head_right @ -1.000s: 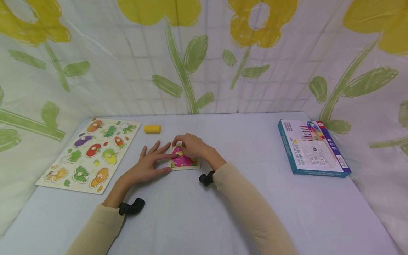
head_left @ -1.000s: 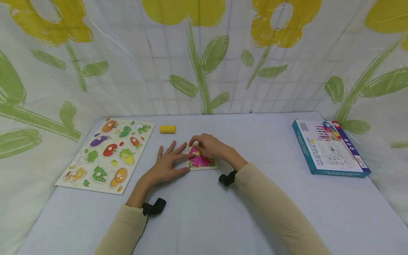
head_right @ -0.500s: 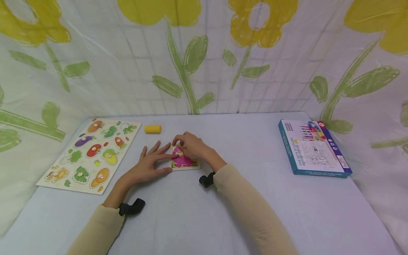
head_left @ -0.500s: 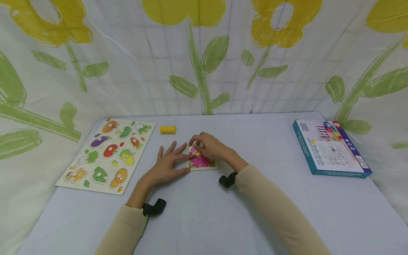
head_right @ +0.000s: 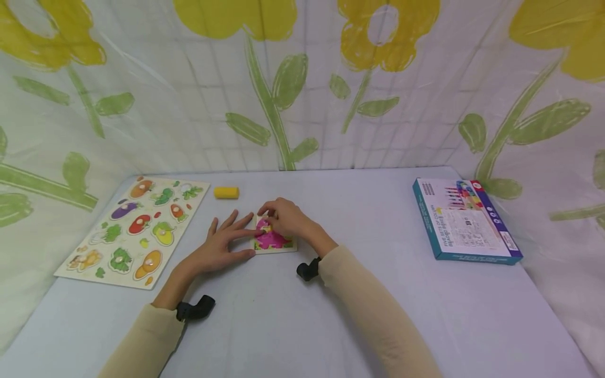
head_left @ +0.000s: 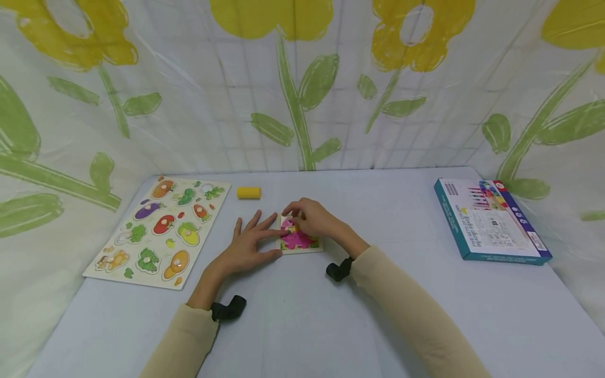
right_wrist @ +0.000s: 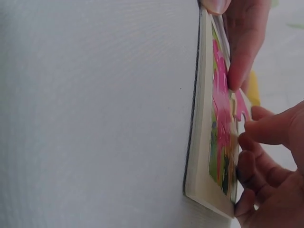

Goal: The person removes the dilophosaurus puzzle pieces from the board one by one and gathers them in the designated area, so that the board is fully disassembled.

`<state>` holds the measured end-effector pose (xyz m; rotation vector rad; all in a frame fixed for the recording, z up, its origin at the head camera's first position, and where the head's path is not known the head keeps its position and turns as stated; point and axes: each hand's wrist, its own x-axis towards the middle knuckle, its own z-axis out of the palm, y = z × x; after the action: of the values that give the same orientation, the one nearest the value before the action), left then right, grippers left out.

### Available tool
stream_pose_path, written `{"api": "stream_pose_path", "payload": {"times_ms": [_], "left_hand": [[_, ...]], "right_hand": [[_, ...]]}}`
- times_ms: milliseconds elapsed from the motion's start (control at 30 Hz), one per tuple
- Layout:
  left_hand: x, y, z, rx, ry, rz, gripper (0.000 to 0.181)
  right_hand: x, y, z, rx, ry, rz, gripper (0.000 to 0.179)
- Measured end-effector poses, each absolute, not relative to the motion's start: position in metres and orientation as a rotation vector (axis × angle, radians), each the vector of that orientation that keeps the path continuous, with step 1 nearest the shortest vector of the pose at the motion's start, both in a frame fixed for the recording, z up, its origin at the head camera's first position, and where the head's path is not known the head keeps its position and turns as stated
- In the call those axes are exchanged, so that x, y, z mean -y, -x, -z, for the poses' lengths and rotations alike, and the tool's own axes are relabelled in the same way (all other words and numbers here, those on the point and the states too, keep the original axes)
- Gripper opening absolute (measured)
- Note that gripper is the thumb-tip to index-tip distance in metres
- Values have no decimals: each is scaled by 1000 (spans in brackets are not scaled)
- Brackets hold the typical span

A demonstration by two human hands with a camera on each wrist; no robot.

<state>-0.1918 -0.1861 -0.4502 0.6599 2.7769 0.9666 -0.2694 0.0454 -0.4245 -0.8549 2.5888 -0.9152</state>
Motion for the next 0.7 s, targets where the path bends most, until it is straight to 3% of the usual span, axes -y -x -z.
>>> {"api": "stream_pose_path", "payload": {"times_ms": [700], "left_hand": [[187, 192, 452, -2771, -644, -972, 49]], "right_hand": [[-54, 271, 426, -2553, 708, 1157, 20]]}}
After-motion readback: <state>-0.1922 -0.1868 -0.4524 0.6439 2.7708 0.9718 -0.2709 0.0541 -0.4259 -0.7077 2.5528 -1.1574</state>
